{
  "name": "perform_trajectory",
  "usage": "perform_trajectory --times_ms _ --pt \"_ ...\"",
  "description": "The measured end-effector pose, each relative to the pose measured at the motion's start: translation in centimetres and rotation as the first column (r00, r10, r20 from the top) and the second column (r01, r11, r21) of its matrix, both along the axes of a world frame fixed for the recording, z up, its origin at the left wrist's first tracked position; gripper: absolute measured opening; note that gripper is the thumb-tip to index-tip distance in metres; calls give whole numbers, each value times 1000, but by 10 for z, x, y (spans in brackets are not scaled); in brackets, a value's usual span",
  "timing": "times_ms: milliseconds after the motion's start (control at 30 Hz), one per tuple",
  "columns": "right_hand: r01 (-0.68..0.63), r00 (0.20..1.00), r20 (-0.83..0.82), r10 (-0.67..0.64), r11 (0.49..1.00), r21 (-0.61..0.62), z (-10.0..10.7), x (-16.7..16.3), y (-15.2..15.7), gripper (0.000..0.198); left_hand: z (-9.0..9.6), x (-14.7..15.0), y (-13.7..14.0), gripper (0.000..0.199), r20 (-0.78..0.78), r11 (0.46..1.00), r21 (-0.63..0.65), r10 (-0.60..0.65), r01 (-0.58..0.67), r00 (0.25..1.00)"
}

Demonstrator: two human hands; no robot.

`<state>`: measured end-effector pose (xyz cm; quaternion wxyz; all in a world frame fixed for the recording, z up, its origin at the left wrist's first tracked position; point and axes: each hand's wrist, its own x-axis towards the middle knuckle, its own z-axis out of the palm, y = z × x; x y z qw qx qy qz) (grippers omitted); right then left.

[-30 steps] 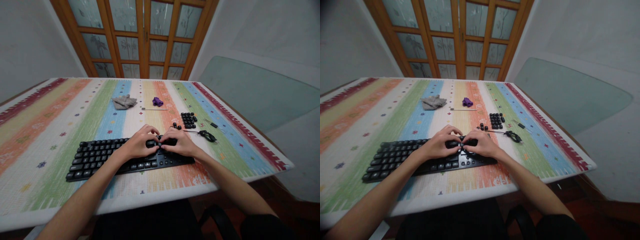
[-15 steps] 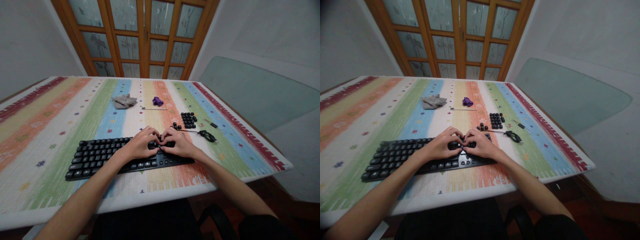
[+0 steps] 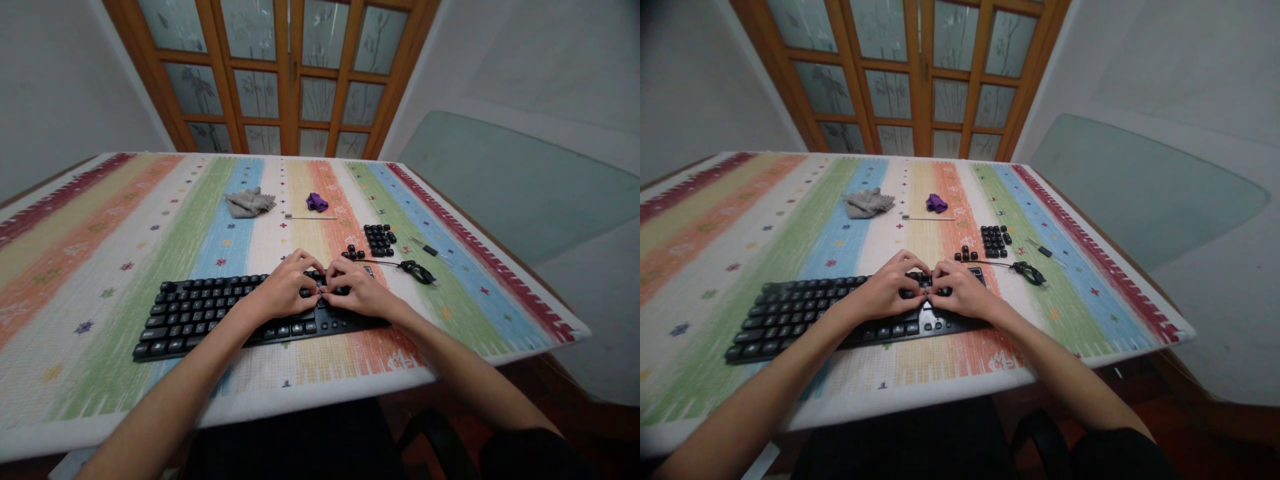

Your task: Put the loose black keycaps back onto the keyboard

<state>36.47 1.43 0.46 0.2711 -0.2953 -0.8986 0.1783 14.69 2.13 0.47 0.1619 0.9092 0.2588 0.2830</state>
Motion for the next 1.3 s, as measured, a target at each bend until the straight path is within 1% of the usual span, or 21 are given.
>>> perform_trajectory --times_ms 100,300,433,533,600,667,700,767,833,900,1033,1133,1300 --pt "-1 1000 9 1 1000 20 0 1 1 15 0 1 0 14 -15 1000 16 -7 7 1000" --pt "0 996 85 -4 999 46 -1 -1 0 14 -4 3 0 15 -29 999 39 -13 14 1000" --pt "21 998 60 -23 999 40 0 -5 -4 15 -2 1 -2 14 -26 1000 31 0 1 1000" --pt "17 1000 15 -18 999 35 5 0 0 11 2 0 -2 11 -15 1000 25 2 -2 1000" --pt "67 997 -32 -66 997 39 9 9 9 11 4 -1 -2 10 11 999 31 9 -10 1000" --pt "191 981 -61 -186 979 73 12 23 20 12 5 -1 0 11 51 997 56 41 -43 998" --pt "262 965 -55 -257 959 110 12 30 26 13 4 -1 1 12 69 995 74 63 -68 996" --pt "376 923 11 -385 908 186 10 46 38 14 1 -2 3 14 88 987 111 109 -119 990" --pt "438 880 92 -466 870 225 5 59 48 15 -3 -2 5 16 84 977 142 147 -158 986" --pt "455 853 165 -496 860 231 -1 68 54 15 -8 -1 7 17 67 968 177 166 -175 984" --pt "453 826 261 -500 864 220 -8 76 59 17 -14 0 10 18 5 954 254 162 -158 987" --pt "450 822 286 -493 869 204 -8 76 61 18 -16 2 10 19 -32 946 289 165 -149 986" --pt "456 830 294 -474 880 133 -6 75 62 15 -17 3 10 19 -54 941 303 173 -149 984"
